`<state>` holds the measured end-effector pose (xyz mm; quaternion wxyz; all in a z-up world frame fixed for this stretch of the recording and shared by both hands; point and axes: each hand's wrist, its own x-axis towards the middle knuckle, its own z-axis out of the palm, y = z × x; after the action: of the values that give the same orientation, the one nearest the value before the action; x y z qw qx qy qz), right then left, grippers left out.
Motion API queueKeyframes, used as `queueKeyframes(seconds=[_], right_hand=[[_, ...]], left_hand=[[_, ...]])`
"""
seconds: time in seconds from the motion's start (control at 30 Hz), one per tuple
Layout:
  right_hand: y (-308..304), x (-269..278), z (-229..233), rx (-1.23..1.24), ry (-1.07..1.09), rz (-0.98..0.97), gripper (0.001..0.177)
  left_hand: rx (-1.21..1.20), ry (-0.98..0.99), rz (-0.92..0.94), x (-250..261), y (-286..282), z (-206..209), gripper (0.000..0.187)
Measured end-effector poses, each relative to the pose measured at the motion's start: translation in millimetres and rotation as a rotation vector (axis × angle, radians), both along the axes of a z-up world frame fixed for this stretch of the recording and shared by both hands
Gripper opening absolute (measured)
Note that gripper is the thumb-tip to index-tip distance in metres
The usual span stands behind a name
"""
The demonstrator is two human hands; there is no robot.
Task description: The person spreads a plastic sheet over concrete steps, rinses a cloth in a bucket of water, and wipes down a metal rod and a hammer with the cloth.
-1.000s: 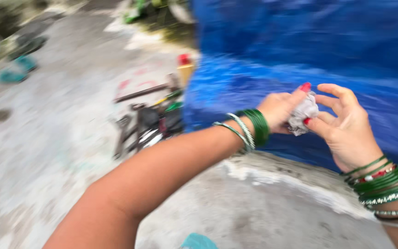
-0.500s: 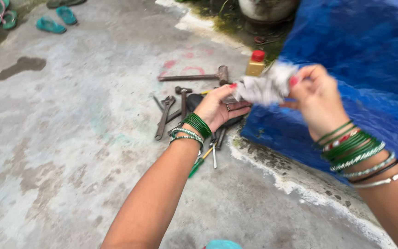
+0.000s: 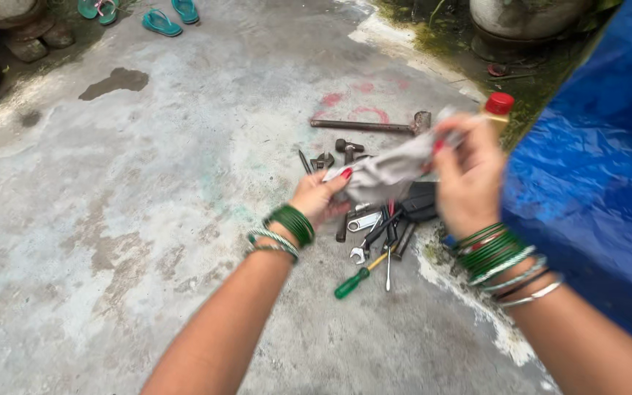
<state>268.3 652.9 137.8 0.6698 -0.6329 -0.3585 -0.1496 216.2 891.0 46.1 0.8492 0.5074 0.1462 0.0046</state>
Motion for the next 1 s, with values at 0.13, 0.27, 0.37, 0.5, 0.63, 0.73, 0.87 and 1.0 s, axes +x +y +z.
queueKeyframes(seconds=[0.13, 0.27, 0.37, 0.5, 0.63, 0.73, 0.87, 1.0], right_hand=[[5.1, 10.9, -57.3, -0.567, 0.398, 0.063, 0.038], [-2.0, 17.9, -93.1, -0.624, 0.415, 0.058, 0.046], [-3.3, 15.2, -110.0, -1.012, 0.519, 0.108, 0.065], [0.8, 8.0, -119.8, -0.837, 0.048, -0.086, 0.074], [17.1, 20.6, -133.3, -0.31, 0.531, 0.109, 0.043], [25.1, 31.1, -134.4, -0.077, 1.068, -0.023, 0.024], [15.7, 38.2, -130.9, 0.007, 1.155, -0.06, 0.027], [-2.1, 42.1, -159.0, 0.068, 1.087, 0.089, 0.03]], left_hand=[[-0.27, 0.15, 0.205, 11.5, -23.4, -48.8, 0.036], [-0.047, -0.214, 0.241, 26.6, -49.6, -63.6, 0.03], [0.305, -0.122, 0.159, 8.8, -63.2, -56.0, 0.041], [0.394, -0.334, 0.136, 9.5, -64.2, -53.9, 0.042], [0.313, -0.205, -0.12, 29.2, -44.3, -78.8, 0.037], [0.476, -0.053, 0.231, 42.0, -18.4, -114.8, 0.035], [0.85, 0.374, 0.411, 50.9, -3.1, -159.8, 0.04], [0.828, 0.556, 0.136, 44.3, -10.7, -180.3, 0.052]])
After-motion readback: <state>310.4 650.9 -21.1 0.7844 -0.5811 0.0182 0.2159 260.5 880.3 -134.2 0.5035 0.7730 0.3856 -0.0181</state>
